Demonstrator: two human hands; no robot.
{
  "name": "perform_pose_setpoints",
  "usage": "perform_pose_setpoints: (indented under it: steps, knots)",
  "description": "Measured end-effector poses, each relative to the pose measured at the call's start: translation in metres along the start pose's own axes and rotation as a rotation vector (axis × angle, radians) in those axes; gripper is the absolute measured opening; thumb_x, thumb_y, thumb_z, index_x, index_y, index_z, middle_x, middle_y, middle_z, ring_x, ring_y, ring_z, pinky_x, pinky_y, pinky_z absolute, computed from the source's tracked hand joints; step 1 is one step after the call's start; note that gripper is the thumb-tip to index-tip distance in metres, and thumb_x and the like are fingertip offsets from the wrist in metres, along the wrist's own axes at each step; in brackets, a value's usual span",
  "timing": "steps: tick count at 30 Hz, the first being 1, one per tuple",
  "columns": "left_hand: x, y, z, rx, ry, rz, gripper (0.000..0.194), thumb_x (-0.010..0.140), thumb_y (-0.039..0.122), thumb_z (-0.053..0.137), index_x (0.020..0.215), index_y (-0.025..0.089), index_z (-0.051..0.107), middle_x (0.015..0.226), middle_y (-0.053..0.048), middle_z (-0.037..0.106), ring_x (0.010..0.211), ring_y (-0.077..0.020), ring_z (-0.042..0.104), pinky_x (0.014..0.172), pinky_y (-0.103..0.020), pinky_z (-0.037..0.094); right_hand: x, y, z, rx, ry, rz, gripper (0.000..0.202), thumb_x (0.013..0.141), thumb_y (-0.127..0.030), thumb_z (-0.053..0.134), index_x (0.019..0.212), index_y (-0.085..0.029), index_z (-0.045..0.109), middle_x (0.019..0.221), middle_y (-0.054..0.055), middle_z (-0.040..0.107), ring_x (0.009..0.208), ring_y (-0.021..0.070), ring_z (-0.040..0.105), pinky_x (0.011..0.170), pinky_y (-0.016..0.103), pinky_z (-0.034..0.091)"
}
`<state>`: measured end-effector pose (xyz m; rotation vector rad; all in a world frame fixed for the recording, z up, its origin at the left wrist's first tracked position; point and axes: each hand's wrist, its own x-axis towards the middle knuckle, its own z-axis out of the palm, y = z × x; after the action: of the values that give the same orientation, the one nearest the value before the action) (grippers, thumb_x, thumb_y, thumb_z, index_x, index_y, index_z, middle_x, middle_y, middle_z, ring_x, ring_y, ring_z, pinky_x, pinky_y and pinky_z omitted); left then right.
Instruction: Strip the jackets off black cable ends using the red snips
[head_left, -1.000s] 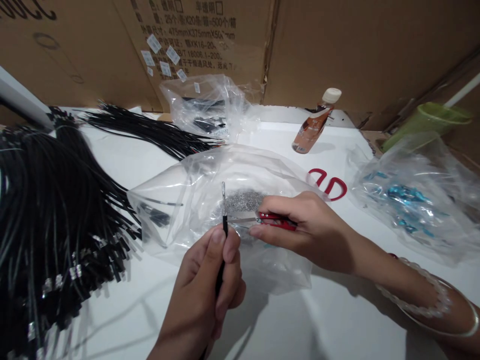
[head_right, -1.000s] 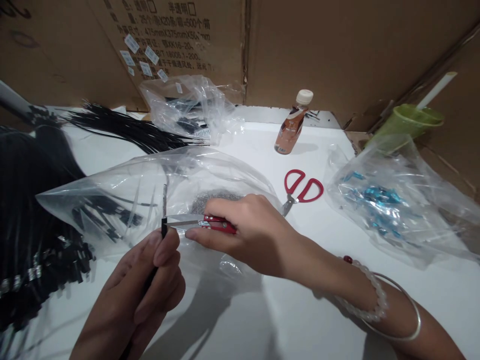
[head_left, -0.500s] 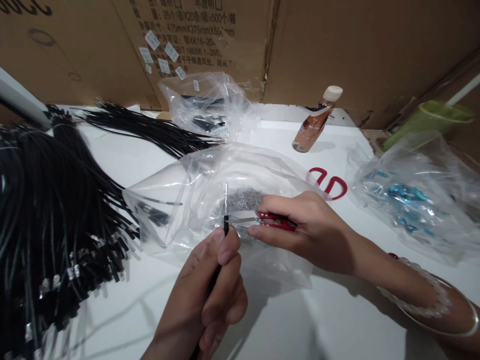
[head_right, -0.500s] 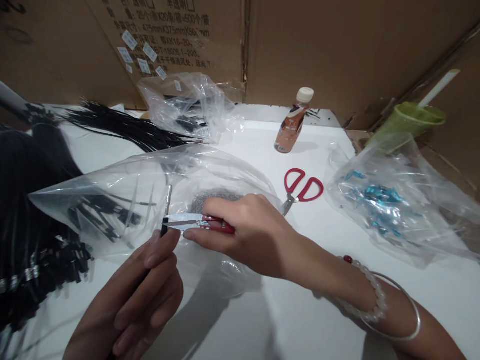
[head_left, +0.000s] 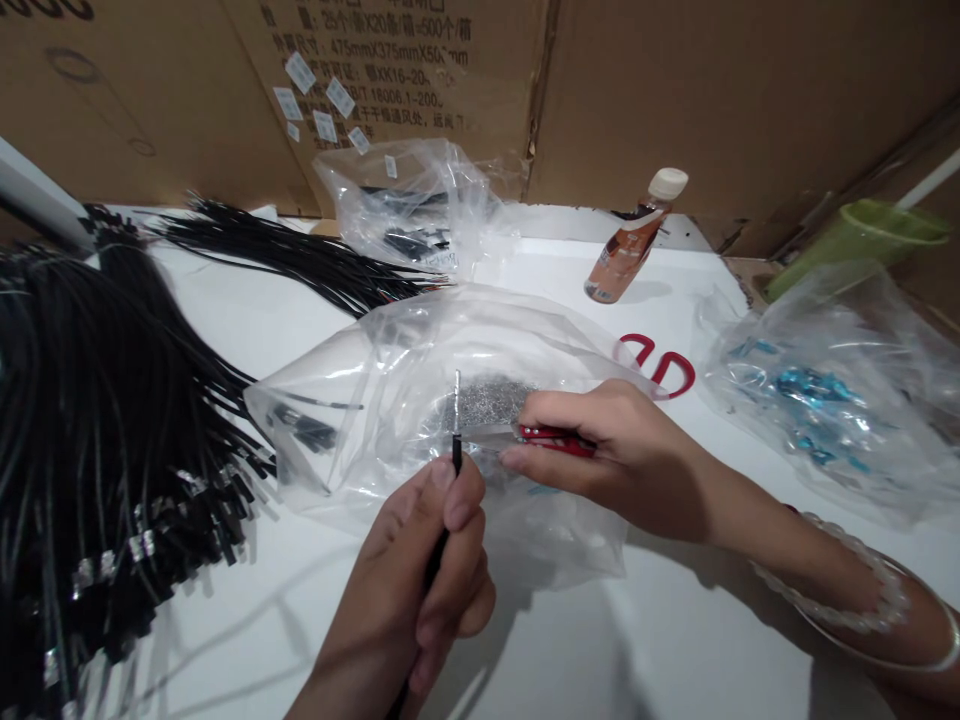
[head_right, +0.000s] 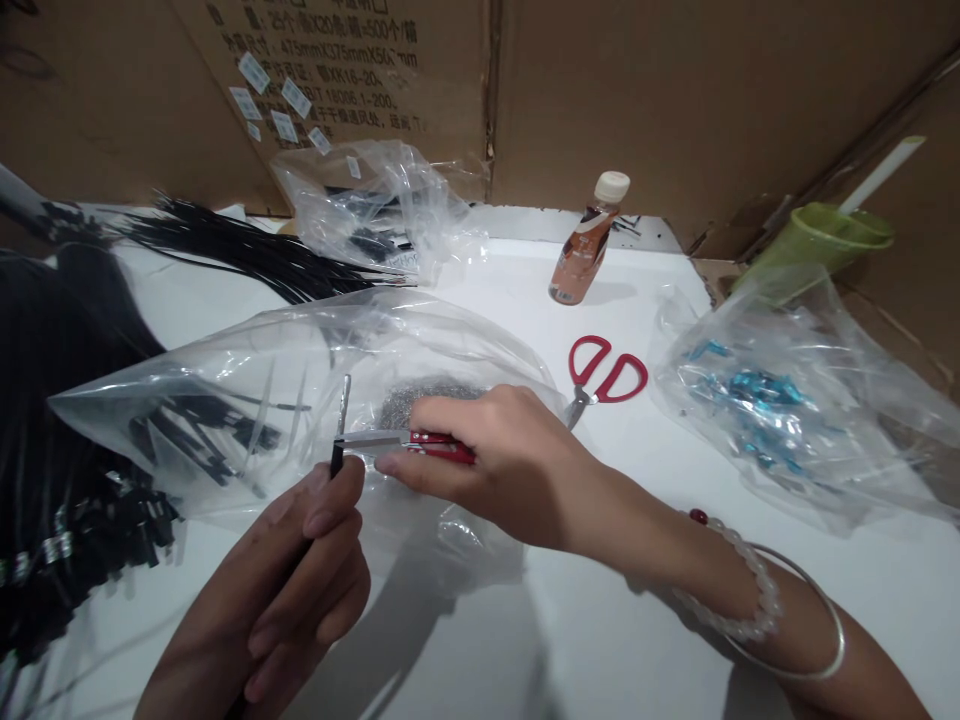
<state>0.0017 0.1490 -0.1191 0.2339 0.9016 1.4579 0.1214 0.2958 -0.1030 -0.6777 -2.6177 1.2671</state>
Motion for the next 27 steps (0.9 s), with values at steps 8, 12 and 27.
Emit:
perform_pose_setpoints:
  steps: [8,12,27]
  knots:
    - [0.014,0.012,0.008,0.105,0.116,-0.071,0.027,0.092,0.033,0.053,0.068,0.020,0.049,0.035,0.013,0.030,0.026,-0.0012,0.011,0.031,-0.011,0.019,0.006,0.005,-0.009,-0.035,-0.011,0.002,0.042,0.091,-0.046,0.058,0.063,-0.018,0.045,0.056,-0.006,0.037,0.053,0.0086,0.033,0.049,0.026,0.022]
    - [0.029,0.027,0.016,0.129,0.150,-0.115,0.024,0.092,0.019,0.047,0.069,0.019,0.050,0.035,0.012,0.032,0.026,-0.0022,0.009,0.029,-0.012,0.016,0.012,0.013,-0.009,-0.001,0.048,-0.011,0.040,0.093,-0.042,0.055,0.064,-0.018,0.047,0.061,-0.005,0.041,0.058,0.0094,0.037,0.054,0.026,0.025]
    - [0.007,0.012,0.002,0.899,0.335,0.324,0.021,0.088,0.032,0.055,0.073,0.020,0.064,0.043,0.008,0.032,0.040,-0.0070,0.028,0.040,-0.017,0.020,-0.001,-0.001,-0.020,0.660,-0.165,-0.043,0.035,0.090,-0.045,0.062,0.071,-0.018,0.051,0.062,-0.006,0.036,0.053,0.0080,0.030,0.049,0.023,0.022]
